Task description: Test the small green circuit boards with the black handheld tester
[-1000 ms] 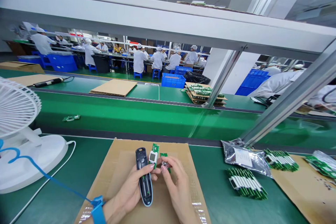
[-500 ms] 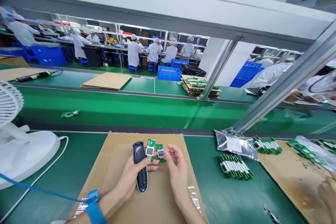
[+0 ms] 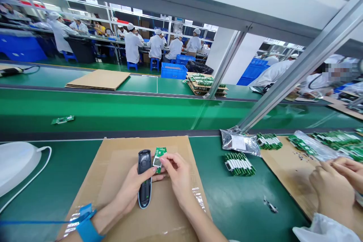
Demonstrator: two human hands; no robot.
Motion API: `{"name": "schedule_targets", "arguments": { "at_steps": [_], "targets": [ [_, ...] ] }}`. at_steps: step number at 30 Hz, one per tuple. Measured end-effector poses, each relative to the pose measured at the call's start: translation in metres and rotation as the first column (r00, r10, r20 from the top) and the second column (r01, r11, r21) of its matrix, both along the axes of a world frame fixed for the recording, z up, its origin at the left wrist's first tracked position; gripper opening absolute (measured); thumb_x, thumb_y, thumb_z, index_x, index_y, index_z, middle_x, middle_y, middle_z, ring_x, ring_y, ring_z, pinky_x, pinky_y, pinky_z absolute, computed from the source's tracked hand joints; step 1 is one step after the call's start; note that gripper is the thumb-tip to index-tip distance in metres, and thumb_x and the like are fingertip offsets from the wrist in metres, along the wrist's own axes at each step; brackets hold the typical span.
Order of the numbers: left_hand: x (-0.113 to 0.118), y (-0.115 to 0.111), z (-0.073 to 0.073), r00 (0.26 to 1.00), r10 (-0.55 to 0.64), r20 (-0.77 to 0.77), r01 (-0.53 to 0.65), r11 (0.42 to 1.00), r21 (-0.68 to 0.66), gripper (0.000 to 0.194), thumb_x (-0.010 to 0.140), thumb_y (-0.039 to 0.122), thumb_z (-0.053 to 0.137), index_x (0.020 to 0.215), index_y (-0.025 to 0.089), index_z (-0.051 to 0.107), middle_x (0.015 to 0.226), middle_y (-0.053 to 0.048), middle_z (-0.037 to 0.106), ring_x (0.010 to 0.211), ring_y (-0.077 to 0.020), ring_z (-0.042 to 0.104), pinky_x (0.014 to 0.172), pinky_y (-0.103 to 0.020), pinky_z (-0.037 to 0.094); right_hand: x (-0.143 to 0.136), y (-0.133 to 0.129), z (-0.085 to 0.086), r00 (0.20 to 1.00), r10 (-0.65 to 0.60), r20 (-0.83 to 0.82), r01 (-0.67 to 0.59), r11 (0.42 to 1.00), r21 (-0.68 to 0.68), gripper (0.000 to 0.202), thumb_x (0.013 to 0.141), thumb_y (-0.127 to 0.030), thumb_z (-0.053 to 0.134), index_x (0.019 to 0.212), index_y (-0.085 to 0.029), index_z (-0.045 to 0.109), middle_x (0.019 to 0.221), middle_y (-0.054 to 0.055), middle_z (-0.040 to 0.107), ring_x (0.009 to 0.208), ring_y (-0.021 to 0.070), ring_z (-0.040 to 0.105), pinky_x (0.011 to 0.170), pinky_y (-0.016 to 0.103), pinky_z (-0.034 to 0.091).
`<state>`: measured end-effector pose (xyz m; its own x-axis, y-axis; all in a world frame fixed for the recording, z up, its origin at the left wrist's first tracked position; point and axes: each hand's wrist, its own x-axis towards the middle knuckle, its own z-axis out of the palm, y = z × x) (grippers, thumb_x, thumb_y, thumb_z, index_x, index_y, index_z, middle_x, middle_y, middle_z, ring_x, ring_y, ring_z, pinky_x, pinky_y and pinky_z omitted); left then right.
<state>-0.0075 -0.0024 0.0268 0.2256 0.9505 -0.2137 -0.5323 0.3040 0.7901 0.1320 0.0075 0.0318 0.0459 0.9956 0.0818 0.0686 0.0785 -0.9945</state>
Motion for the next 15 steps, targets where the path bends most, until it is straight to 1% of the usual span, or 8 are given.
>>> {"name": "schedule_targets", "arguments": {
  "at_steps": [6,10,15],
  "targets": [
    [0.0009,-0.0019,-0.0058,0.999,-0.040,0.014,0.040,0.999,-0.006,0.052,0.072,0.025,0.078,0.120,0.013,0.061,0.114,-0.014,0.069,0.103,-0.0314,0.065,0.092,-0.046,0.053,0.0002,0.0019,-0.0062,0.999,-0.007,0.051,0.009,0.999,-0.037,0.027,0.079,-0.046,0.067,0.078,-0.019,0.070,0.075,0.003,0.061,0.059,0.0152,0.057,0.051,0.024,0.047],
    [0.0014,-0.0023,-0.0070,0.999,-0.053,-0.005,0.053,0.998,-0.024,0.050,0.070,0.024,0.080,0.115,0.012,0.064,0.113,-0.015,0.069,0.100,-0.0312,0.067,0.091,-0.044,0.054,0.0017,0.0028,-0.0065,0.993,0.011,0.121,-0.011,1.000,0.004,0.026,0.080,-0.045,0.067,0.076,-0.019,0.071,0.074,0.004,0.061,0.061,0.0158,0.056,0.050,0.024,0.047],
    [0.0009,-0.0021,-0.0077,0.997,-0.079,-0.020,0.079,0.997,-0.007,0.049,0.072,0.026,0.078,0.117,0.012,0.063,0.114,-0.015,0.069,0.102,-0.0315,0.066,0.091,-0.043,0.053,0.0027,0.0030,-0.0025,0.984,0.035,0.175,-0.043,0.998,0.044,0.023,0.081,-0.041,0.066,0.072,-0.020,0.071,0.071,0.003,0.059,0.062,0.0155,0.055,0.052,0.024,0.045]
  ]
}}
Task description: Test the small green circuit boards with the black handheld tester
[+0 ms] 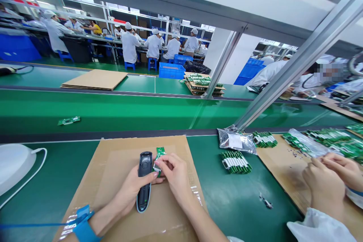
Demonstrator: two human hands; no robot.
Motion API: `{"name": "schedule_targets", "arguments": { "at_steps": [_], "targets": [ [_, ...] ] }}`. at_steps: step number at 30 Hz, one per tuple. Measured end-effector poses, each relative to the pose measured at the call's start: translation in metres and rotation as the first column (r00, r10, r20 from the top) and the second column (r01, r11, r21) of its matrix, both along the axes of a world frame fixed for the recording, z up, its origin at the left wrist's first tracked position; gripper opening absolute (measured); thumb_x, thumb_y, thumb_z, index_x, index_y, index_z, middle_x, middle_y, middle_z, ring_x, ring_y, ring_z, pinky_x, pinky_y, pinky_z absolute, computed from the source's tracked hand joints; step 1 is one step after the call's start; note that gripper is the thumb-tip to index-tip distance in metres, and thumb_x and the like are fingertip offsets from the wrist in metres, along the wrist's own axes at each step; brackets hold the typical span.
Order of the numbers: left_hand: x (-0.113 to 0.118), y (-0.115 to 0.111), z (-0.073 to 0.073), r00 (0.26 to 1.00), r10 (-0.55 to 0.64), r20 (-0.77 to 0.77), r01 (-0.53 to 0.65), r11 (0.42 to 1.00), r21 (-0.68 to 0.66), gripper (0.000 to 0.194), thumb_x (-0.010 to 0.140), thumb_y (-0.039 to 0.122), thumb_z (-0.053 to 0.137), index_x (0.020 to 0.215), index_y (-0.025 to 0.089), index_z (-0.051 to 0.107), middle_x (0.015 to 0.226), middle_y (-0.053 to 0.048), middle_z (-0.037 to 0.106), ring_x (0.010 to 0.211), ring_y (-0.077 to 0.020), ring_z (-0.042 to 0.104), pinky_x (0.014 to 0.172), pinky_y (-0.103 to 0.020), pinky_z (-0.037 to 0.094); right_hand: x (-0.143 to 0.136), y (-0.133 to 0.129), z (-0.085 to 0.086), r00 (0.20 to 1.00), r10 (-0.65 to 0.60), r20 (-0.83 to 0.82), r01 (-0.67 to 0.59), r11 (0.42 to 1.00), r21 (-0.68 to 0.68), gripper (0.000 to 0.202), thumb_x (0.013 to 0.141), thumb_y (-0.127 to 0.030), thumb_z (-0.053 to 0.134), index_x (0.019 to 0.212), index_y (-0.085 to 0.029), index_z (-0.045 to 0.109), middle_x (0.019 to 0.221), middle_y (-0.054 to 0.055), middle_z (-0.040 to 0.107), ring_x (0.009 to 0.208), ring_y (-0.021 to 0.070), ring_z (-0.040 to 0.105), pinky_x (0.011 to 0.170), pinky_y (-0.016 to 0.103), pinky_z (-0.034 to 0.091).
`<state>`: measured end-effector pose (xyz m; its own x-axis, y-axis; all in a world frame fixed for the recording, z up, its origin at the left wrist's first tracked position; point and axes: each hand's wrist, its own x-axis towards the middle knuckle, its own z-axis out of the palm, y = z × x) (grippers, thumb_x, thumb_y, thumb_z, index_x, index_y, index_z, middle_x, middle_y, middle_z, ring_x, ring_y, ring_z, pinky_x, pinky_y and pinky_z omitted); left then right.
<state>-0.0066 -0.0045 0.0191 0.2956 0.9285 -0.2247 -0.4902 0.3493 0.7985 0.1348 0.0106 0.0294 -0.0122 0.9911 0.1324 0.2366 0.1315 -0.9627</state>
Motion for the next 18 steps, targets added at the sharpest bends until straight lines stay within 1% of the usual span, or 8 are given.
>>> {"name": "schedule_targets", "arguments": {
  "at_steps": [2,6,10,14,18],
  "targets": [
    [-0.0003,0.0000,0.0000,1.000,-0.004,-0.004,0.004,1.000,-0.001,0.049,0.073,0.026,0.078,0.116,0.011,0.063,0.116,-0.015,0.068,0.101,-0.0310,0.066,0.093,-0.044,0.053,0.0002,-0.0001,0.0005,1.000,-0.003,0.010,0.003,1.000,-0.001,0.023,0.081,-0.040,0.066,0.073,-0.020,0.071,0.071,0.003,0.059,0.063,0.0154,0.054,0.051,0.023,0.045],
    [-0.0003,-0.0005,0.0002,1.000,0.004,-0.005,-0.004,1.000,-0.009,0.055,0.073,0.026,0.078,0.122,0.012,0.058,0.116,-0.015,0.068,0.100,-0.0302,0.067,0.093,-0.045,0.053,0.0002,-0.0010,0.0016,0.999,-0.023,0.035,0.023,1.000,-0.007,0.022,0.081,-0.040,0.066,0.074,-0.020,0.071,0.070,0.002,0.057,0.060,0.0141,0.052,0.051,0.022,0.046],
    [0.0004,-0.0007,0.0002,1.000,0.013,-0.016,-0.013,1.000,-0.019,0.057,0.073,0.027,0.078,0.124,0.013,0.057,0.113,-0.014,0.069,0.098,-0.0297,0.067,0.092,-0.045,0.053,-0.0003,-0.0028,0.0054,1.000,-0.022,0.012,0.022,1.000,-0.021,0.023,0.082,-0.041,0.066,0.074,-0.021,0.072,0.070,0.001,0.056,0.055,0.0131,0.054,0.048,0.023,0.049],
    [0.0007,-0.0001,-0.0013,1.000,0.011,-0.022,-0.011,1.000,-0.007,0.053,0.072,0.027,0.078,0.119,0.011,0.060,0.113,-0.015,0.069,0.099,-0.0306,0.067,0.092,-0.047,0.053,-0.0002,-0.0037,0.0077,0.999,-0.023,0.034,0.023,1.000,-0.008,0.023,0.081,-0.042,0.067,0.073,-0.021,0.072,0.068,0.000,0.055,0.052,0.0127,0.055,0.049,0.023,0.049],
    [0.0003,-0.0002,-0.0026,1.000,0.010,-0.021,-0.010,1.000,0.001,0.046,0.073,0.027,0.078,0.114,0.012,0.063,0.113,-0.014,0.069,0.100,-0.0300,0.066,0.092,-0.046,0.053,0.0004,-0.0034,0.0064,1.000,-0.016,0.027,0.016,0.999,-0.029,0.026,0.081,-0.044,0.066,0.073,-0.020,0.072,0.072,0.001,0.058,0.054,0.0134,0.056,0.051,0.024,0.049]
  ]
}}
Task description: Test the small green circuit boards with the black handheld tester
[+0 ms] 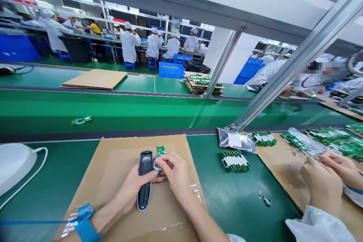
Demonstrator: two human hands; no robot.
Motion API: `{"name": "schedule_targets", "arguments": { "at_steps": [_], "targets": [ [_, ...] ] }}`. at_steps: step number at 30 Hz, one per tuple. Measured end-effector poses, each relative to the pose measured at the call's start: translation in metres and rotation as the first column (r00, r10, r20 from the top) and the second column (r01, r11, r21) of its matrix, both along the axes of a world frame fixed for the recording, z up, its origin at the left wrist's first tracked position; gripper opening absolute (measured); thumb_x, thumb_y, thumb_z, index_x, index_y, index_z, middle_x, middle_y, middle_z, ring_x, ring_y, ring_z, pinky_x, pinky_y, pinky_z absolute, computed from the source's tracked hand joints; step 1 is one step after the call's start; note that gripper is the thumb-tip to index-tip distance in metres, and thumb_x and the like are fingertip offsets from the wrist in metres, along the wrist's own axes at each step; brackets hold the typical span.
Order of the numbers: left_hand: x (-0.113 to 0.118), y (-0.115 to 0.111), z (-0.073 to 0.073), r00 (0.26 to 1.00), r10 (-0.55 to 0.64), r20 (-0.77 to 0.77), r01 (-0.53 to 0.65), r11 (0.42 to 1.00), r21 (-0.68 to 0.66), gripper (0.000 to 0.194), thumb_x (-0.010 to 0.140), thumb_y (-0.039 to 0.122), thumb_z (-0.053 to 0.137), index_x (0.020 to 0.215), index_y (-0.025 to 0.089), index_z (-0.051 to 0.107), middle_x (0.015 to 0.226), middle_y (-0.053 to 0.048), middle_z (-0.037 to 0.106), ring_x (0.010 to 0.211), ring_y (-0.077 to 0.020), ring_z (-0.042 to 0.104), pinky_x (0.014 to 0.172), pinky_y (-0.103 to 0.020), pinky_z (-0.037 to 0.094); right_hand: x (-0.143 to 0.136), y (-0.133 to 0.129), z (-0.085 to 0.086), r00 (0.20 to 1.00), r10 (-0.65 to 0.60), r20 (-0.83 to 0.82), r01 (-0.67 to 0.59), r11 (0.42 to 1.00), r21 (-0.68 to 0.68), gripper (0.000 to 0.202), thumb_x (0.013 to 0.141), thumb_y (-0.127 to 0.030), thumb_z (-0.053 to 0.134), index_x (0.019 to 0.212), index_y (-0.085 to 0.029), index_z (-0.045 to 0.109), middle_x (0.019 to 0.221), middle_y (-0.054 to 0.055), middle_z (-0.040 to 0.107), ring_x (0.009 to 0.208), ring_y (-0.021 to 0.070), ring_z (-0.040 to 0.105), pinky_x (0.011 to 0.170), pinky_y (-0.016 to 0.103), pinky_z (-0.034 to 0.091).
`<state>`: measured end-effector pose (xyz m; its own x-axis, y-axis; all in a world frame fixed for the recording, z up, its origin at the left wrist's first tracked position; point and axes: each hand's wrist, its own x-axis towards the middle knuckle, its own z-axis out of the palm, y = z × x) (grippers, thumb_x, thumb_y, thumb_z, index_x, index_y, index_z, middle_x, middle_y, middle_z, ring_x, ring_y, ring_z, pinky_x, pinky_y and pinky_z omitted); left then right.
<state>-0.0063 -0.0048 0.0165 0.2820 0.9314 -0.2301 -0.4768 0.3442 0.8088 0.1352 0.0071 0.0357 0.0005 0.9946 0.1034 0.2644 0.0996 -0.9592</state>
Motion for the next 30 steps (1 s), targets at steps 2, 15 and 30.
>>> {"name": "schedule_targets", "arguments": {
  "at_steps": [2,15,30],
  "targets": [
    [0.000,0.000,0.000,1.000,-0.004,0.003,0.004,1.000,0.003,0.046,0.073,0.028,0.078,0.113,0.013,0.064,0.113,-0.014,0.069,0.099,-0.0298,0.067,0.091,-0.045,0.053,0.000,0.000,-0.001,1.000,0.000,-0.012,-0.001,1.000,-0.004,0.025,0.080,-0.044,0.067,0.073,-0.021,0.072,0.073,0.002,0.059,0.054,0.0135,0.057,0.051,0.024,0.049],
    [0.000,-0.001,0.001,1.000,0.002,0.005,-0.002,1.000,-0.012,0.056,0.073,0.023,0.077,0.123,0.011,0.056,0.111,-0.015,0.068,0.095,-0.0287,0.067,0.087,-0.043,0.055,0.001,0.003,-0.004,0.996,0.003,0.090,-0.010,0.997,0.074,0.025,0.080,-0.043,0.066,0.068,-0.021,0.071,0.070,0.003,0.061,0.062,0.0164,0.055,0.055,0.025,0.044],
    [0.006,-0.003,-0.002,0.995,0.097,0.040,-0.096,0.995,-0.020,0.056,0.074,0.037,0.076,0.116,0.008,0.056,0.104,-0.016,0.068,0.080,-0.0256,0.070,0.073,-0.039,0.057,0.001,0.003,-0.015,0.991,0.057,0.124,-0.067,0.995,0.077,0.031,0.084,-0.050,0.060,0.074,-0.022,0.069,0.073,0.003,0.060,0.057,0.0152,0.057,0.053,0.024,0.046]
  ]
}}
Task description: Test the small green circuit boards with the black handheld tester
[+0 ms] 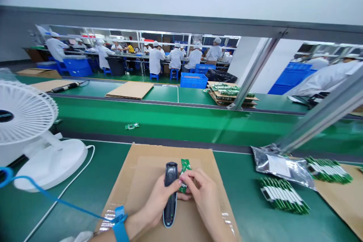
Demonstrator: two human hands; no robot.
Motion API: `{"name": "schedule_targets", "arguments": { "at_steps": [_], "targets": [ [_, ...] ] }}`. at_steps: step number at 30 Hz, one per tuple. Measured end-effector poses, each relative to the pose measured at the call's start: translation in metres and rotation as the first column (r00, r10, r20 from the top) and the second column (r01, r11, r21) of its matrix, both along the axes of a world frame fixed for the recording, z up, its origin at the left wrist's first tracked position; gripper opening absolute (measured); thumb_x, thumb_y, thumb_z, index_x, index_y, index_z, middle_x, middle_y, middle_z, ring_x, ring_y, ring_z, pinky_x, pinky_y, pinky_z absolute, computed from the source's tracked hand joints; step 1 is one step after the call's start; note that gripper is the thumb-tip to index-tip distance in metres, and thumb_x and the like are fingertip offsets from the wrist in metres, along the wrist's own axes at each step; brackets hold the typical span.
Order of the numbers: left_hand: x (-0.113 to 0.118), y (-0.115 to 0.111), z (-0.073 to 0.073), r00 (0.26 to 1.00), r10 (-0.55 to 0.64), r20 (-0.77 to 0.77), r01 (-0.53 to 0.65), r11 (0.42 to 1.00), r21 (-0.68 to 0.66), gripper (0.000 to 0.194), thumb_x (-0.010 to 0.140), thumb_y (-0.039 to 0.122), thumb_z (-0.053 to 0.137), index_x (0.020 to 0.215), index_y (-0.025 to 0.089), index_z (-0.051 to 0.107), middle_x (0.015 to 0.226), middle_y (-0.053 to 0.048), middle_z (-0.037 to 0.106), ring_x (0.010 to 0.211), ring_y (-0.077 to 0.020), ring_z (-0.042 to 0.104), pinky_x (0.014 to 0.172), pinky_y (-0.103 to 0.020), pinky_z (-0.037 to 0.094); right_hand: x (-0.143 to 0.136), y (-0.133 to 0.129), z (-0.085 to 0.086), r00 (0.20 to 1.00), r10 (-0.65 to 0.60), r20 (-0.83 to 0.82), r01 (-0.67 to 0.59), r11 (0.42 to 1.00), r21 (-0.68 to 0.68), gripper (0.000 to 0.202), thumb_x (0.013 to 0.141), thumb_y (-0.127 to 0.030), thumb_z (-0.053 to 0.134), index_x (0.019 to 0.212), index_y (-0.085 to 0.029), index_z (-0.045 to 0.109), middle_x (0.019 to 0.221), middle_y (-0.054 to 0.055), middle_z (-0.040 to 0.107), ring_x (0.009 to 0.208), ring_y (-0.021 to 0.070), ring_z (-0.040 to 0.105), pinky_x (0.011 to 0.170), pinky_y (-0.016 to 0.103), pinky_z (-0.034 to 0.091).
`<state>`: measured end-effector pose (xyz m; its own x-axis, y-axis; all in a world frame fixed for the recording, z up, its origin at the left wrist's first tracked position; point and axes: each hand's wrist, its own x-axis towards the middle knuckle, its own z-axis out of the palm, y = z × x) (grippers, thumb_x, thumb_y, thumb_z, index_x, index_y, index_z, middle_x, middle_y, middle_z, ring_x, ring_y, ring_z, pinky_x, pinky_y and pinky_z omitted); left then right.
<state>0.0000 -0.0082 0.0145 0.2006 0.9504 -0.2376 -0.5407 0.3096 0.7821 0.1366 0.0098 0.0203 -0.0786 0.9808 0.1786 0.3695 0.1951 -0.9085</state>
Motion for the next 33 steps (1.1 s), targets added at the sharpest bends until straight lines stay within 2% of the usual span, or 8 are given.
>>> {"name": "schedule_targets", "arguments": {
  "at_steps": [7,12,18,21,23,25,29,33],
  "targets": [
    [0.002,-0.001,0.002,0.998,0.064,-0.016,-0.064,0.998,0.024,0.051,0.076,0.041,0.074,0.113,0.010,0.058,0.111,-0.016,0.066,0.080,-0.0242,0.070,0.066,-0.032,0.058,-0.007,0.002,-0.010,0.985,-0.171,0.013,0.170,0.984,0.051,0.049,0.076,-0.057,0.063,0.109,-0.021,0.063,0.081,0.005,0.061,0.065,0.0196,0.057,0.051,0.027,0.047],
    [0.002,-0.002,-0.001,0.997,0.075,-0.025,-0.076,0.997,-0.010,0.047,0.076,0.044,0.073,0.104,0.009,0.059,0.094,-0.013,0.070,0.067,-0.0213,0.070,0.059,-0.030,0.058,-0.013,-0.004,-0.013,0.998,-0.024,-0.057,0.013,0.984,-0.176,0.048,0.083,-0.064,0.050,0.092,-0.019,0.065,0.062,0.001,0.057,0.051,0.0161,0.051,0.044,0.024,0.040],
    [0.002,-0.002,-0.001,0.998,0.049,-0.033,-0.050,0.998,-0.046,0.046,0.075,0.047,0.073,0.096,0.008,0.061,0.075,-0.012,0.070,0.064,-0.0240,0.070,0.052,-0.031,0.057,-0.012,-0.009,-0.011,0.994,-0.099,-0.035,0.093,0.983,-0.159,0.057,0.086,-0.069,0.039,0.068,-0.019,0.061,0.048,0.000,0.051,0.044,0.0154,0.048,0.041,0.023,0.037],
    [0.002,-0.001,0.001,0.996,0.082,-0.036,-0.083,0.996,-0.013,0.047,0.076,0.045,0.072,0.101,0.007,0.062,0.089,-0.016,0.071,0.072,-0.0260,0.070,0.060,-0.034,0.059,-0.011,-0.006,-0.013,0.993,-0.090,-0.077,0.077,0.984,-0.159,0.054,0.088,-0.065,0.039,0.095,-0.019,0.067,0.070,0.006,0.068,0.054,0.0189,0.060,0.046,0.025,0.047],
    [0.001,-0.001,0.003,0.994,0.110,-0.009,-0.109,0.993,0.032,0.047,0.078,0.043,0.070,0.108,0.009,0.061,0.103,-0.018,0.069,0.085,-0.0284,0.070,0.069,-0.037,0.059,-0.011,-0.004,-0.015,0.987,-0.101,-0.124,0.086,0.989,-0.119,0.054,0.090,-0.059,0.042,0.125,-0.021,0.056,0.097,0.009,0.071,0.075,0.0219,0.068,0.060,0.027,0.055],
    [0.000,0.001,0.004,0.991,0.130,0.024,-0.131,0.990,0.051,0.046,0.080,0.042,0.070,0.113,0.011,0.060,0.112,-0.019,0.067,0.095,-0.0303,0.067,0.075,-0.039,0.058,-0.011,-0.004,-0.018,0.987,-0.057,-0.152,0.046,0.996,-0.074,0.056,0.091,-0.052,0.047,0.139,-0.024,0.043,0.113,0.009,0.067,0.095,0.0231,0.067,0.075,0.030,0.056],
    [-0.003,0.002,0.007,0.991,0.131,0.033,-0.131,0.991,0.005,0.044,0.079,0.039,0.071,0.114,0.013,0.061,0.112,-0.017,0.067,0.099,-0.0289,0.066,0.080,-0.039,0.057,-0.011,-0.004,-0.020,0.992,0.076,-0.100,-0.080,0.996,-0.040,0.040,0.092,-0.041,0.051,0.129,-0.027,0.054,0.121,0.007,0.065,0.102,0.0222,0.065,0.086,0.031,0.054],
    [-0.004,0.002,0.007,0.995,0.085,0.052,-0.086,0.996,0.000,0.042,0.081,0.038,0.070,0.113,0.013,0.062,0.111,-0.016,0.067,0.095,-0.0262,0.065,0.080,-0.039,0.057,-0.008,-0.004,-0.016,0.999,0.041,-0.017,-0.040,0.999,0.029,0.030,0.091,-0.035,0.052,0.117,-0.027,0.063,0.118,0.005,0.067,0.108,0.0235,0.062,0.092,0.033,0.050]
  ]
}}
